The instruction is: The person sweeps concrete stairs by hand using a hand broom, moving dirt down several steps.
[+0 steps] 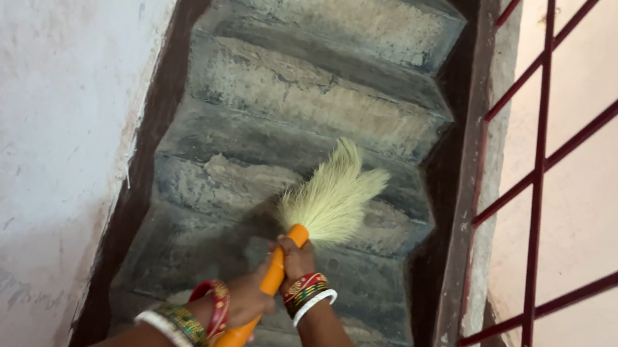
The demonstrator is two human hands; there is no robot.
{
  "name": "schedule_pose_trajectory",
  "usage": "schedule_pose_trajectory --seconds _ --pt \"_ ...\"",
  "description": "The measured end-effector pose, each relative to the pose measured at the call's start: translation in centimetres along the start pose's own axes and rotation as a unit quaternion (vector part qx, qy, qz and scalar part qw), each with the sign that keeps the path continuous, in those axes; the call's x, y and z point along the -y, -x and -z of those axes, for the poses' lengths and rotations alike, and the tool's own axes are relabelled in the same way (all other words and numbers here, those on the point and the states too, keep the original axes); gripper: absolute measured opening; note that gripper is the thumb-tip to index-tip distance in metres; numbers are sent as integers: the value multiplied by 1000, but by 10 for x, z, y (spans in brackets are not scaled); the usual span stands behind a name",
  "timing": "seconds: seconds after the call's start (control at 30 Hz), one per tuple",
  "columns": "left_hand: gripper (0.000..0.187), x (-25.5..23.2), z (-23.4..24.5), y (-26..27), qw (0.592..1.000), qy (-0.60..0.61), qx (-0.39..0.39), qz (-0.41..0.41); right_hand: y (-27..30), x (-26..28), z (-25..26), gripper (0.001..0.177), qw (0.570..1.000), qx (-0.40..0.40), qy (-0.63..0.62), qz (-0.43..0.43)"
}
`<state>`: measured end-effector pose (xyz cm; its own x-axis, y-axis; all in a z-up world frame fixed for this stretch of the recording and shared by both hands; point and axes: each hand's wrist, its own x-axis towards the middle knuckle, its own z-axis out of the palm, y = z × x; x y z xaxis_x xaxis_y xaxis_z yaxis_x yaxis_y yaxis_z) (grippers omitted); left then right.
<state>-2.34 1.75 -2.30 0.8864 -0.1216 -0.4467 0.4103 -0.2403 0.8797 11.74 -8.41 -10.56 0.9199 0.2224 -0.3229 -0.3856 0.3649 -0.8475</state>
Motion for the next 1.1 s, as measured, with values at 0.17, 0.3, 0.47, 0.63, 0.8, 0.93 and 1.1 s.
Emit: schedule_pose_trajectory --seconds 0.17,0.3,0.47,0.63,0.8,0.93,1.1 --pt "114 35 31 48 995 86 -51 11 10 -43 -55 44 996 93 -14 6" --pt "113 54 34 75 983 127 -131 24 21 -63 -97 48 990 139 22 -28" --pt "113 50 25 72 984 107 -139 -14 21 -43 -90 39 992 115 53 -21" --pt "114 32 4 36 982 178 -58 2 12 -19 -40 27 993 101 54 34" --pt "104 22 0 16 965 261 -8 3 21 -9 -20 28 997 20 72 4" --pt "103 35 14 21 963 267 -31 17 12 -31 -36 29 994 61 85 36" --pt "97 63 55 60 959 269 -88 -16 10 -77 -95 31 990 90 95 50"
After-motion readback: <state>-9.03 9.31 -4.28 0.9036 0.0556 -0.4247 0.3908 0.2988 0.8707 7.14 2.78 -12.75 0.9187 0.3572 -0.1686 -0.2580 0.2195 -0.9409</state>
